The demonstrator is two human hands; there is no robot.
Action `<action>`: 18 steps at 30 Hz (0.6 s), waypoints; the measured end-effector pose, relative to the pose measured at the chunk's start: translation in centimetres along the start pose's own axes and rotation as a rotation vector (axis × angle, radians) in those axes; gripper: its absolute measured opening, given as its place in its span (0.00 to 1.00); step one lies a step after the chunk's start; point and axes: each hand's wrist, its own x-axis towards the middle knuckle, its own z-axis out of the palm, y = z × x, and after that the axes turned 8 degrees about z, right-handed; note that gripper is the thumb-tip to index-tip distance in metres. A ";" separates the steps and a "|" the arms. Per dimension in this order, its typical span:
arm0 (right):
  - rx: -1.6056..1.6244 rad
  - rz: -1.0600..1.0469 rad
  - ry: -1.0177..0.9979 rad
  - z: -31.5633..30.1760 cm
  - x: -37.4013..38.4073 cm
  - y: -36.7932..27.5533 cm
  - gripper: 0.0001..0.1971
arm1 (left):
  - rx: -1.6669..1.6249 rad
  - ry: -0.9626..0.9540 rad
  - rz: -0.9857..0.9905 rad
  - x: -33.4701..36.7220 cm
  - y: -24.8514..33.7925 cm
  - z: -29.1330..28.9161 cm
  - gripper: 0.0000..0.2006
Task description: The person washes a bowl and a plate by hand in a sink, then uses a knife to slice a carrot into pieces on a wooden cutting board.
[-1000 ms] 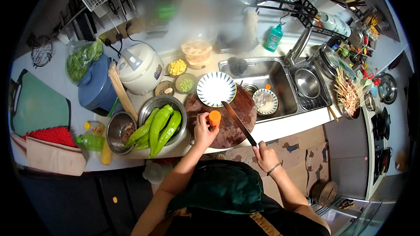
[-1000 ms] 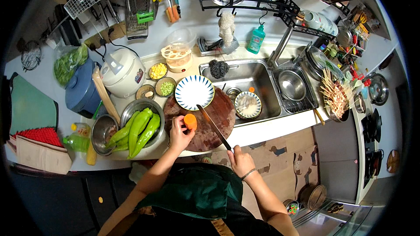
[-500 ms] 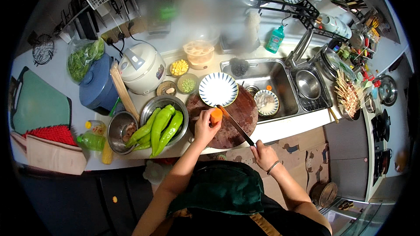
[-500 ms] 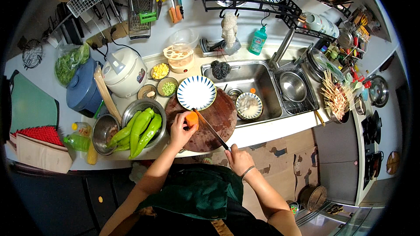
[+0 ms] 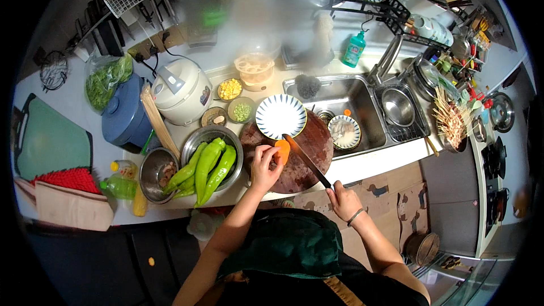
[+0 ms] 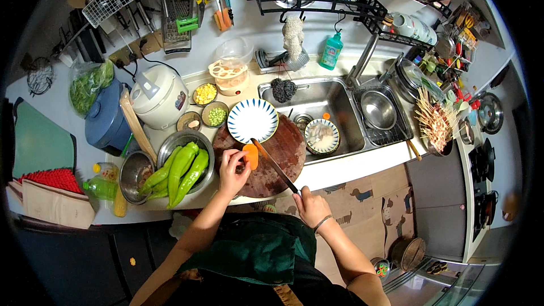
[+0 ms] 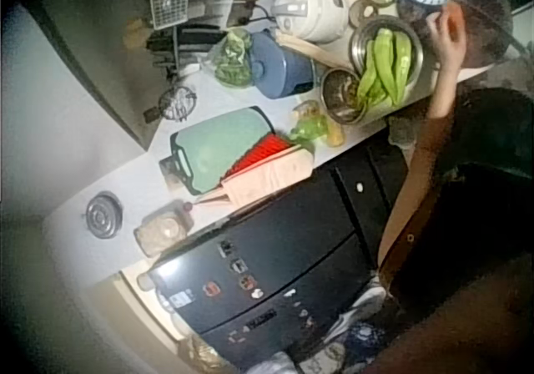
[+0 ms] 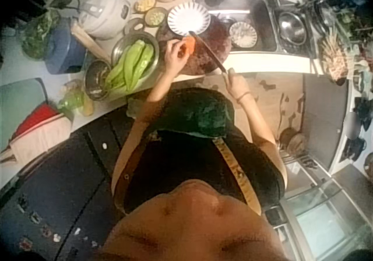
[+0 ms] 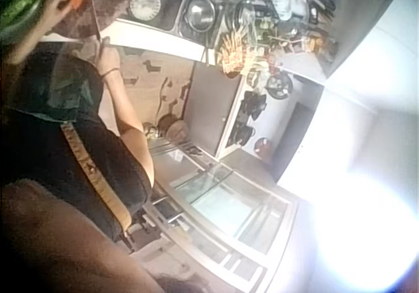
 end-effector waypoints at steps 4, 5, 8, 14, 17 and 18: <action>0.019 -0.012 0.008 0.3 0.6 0.6 0.17 | 0.020 -0.004 0.042 0.4 -0.9 0.2 0.20; 0.016 -0.009 0.003 0.4 0.6 0.8 0.17 | 0.036 -0.008 0.076 0.5 -0.9 0.2 0.20; 0.017 -0.013 -0.012 0.6 0.7 1.0 0.17 | 0.050 -0.049 0.059 0.3 -0.5 0.2 0.24; 0.039 0.011 -0.043 1.0 0.5 1.0 0.17 | -0.302 0.012 -0.316 -0.2 -1.3 1.2 0.26; 0.029 0.012 -0.023 1.8 0.4 1.6 0.17 | -0.452 0.087 -0.563 -1.5 -2.4 1.7 0.25; 0.027 0.014 -0.016 2.0 0.4 1.7 0.17 | -0.479 0.073 -0.688 -1.8 -2.4 1.5 0.25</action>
